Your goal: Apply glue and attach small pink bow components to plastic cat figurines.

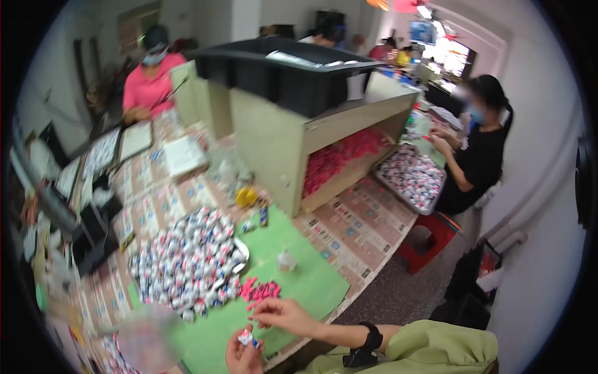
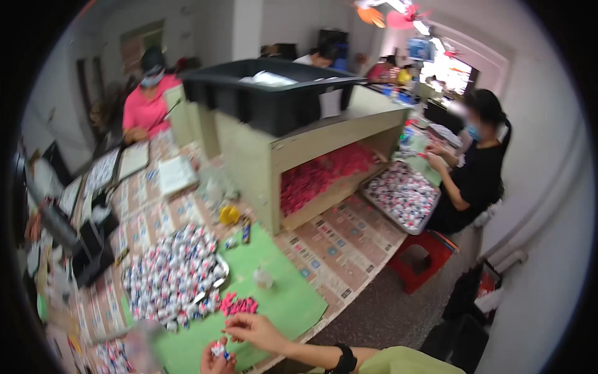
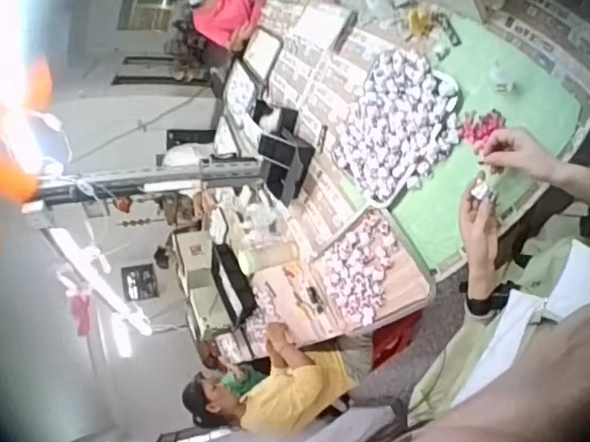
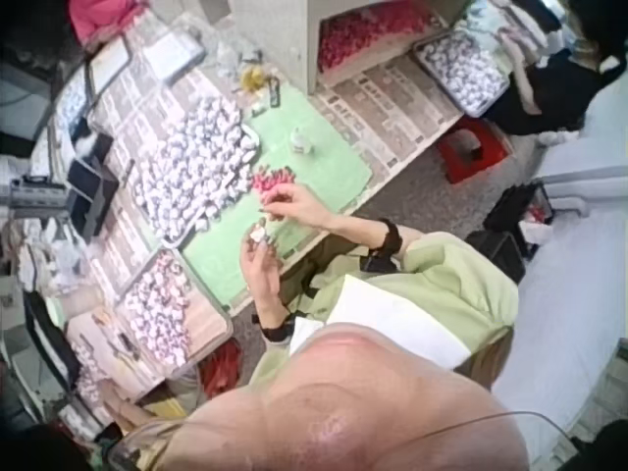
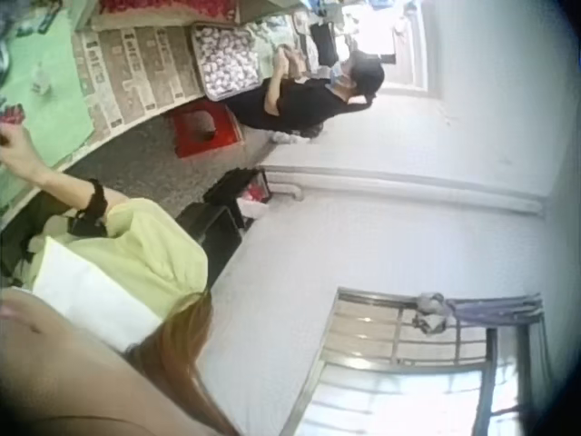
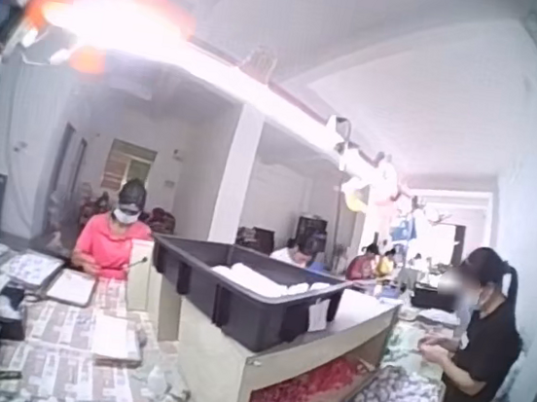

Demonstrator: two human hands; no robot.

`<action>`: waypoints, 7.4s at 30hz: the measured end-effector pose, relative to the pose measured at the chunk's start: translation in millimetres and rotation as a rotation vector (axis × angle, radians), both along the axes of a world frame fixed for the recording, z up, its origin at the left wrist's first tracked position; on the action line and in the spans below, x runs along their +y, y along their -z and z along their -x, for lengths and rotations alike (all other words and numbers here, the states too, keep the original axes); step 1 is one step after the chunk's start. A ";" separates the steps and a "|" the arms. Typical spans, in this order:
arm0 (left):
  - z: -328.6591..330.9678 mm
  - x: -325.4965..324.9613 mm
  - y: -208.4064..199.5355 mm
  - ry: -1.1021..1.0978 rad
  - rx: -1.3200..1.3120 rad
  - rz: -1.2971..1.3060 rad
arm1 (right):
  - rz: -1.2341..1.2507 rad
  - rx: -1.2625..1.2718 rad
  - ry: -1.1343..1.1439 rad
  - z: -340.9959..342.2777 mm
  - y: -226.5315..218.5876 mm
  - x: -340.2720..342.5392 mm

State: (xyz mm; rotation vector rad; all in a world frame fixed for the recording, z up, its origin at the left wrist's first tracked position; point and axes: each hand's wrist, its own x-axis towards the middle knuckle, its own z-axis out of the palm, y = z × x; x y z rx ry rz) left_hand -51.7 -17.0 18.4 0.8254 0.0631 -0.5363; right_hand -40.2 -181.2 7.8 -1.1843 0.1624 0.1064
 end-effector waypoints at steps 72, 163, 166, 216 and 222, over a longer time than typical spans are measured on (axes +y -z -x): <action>11.6 33.7 -5.9 -0.190 -0.111 -0.079 | 0.523 -0.399 -0.102 18.5 -30.7 54.0; -4.5 20.9 39.3 -0.081 -0.309 -0.450 | 0.154 -0.067 -0.143 21.0 31.3 34.6; -2.0 21.9 41.3 -0.085 -0.320 -0.440 | 0.115 -0.085 -0.148 21.7 38.0 35.3; 3.0 15.3 15.4 -0.183 -0.125 -0.128 | 0.587 -0.478 -0.006 22.7 -2.8 44.5; 6.1 16.6 5.5 -0.004 0.089 0.196 | 0.841 -0.596 0.095 26.7 -14.1 47.0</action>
